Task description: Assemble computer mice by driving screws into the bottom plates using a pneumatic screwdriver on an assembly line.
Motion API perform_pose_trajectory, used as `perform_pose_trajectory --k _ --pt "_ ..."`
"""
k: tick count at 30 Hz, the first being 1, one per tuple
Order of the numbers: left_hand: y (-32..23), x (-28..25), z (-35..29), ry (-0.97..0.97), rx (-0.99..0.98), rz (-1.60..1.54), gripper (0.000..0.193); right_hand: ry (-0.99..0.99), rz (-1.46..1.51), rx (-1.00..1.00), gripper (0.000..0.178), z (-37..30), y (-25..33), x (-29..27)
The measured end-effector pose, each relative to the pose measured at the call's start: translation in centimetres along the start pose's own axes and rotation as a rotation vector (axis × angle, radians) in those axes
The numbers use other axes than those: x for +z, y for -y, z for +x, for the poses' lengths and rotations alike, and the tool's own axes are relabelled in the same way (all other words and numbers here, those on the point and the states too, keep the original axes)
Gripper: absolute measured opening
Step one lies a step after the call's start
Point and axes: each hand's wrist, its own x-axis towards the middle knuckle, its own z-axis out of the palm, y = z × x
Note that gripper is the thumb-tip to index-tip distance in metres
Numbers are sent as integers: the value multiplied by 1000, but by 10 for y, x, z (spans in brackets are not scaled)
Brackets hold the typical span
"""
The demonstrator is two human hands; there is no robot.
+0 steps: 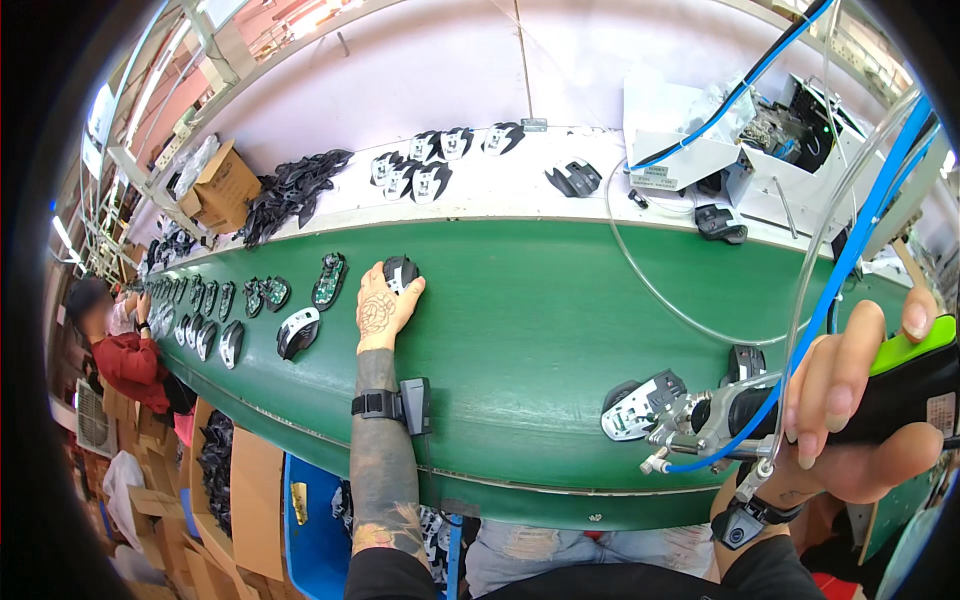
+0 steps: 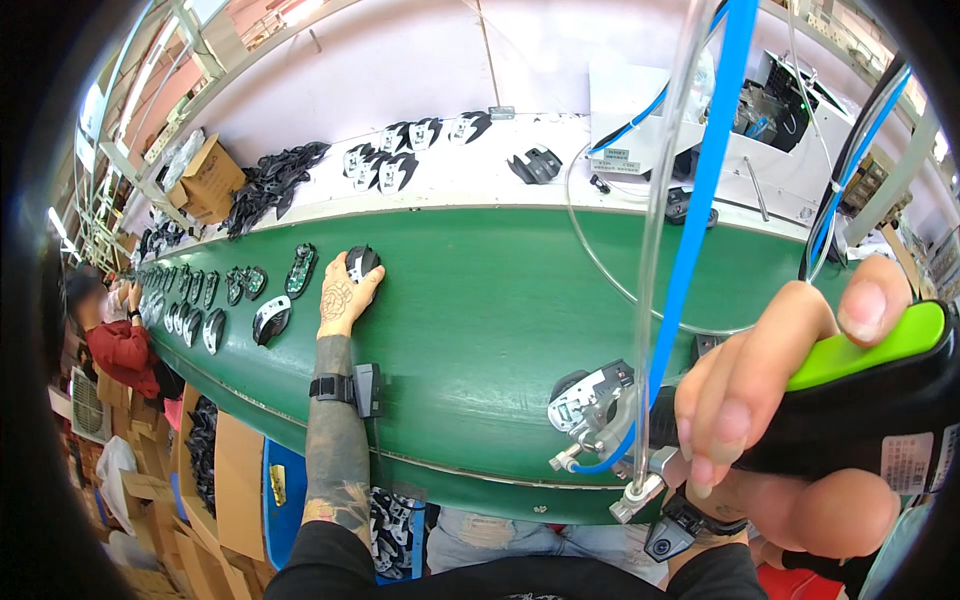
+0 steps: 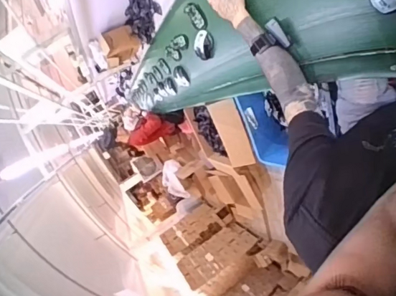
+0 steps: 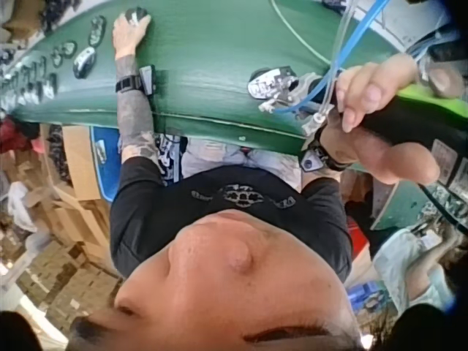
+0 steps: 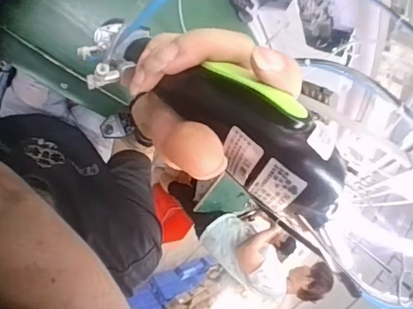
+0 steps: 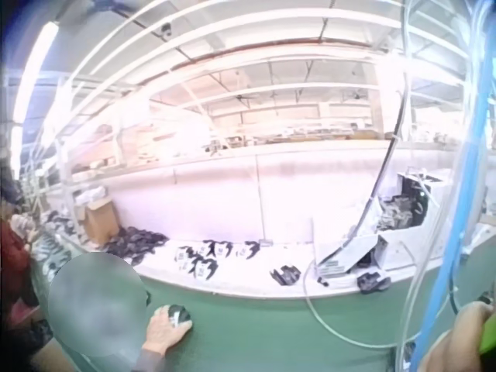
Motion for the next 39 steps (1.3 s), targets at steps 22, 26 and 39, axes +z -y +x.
perform_pose_trajectory --k 22,26,39 --pt "-36 -49 -1 517 138 177 92 -139 7 -102 79 5 -14 4" --pt "-54 -47 -3 520 140 242 93 -116 -50 -62 79 4 -12 2" --pt "-14 -40 -1 401 419 -79 84 -117 -68 -37 80 3 -12 2"
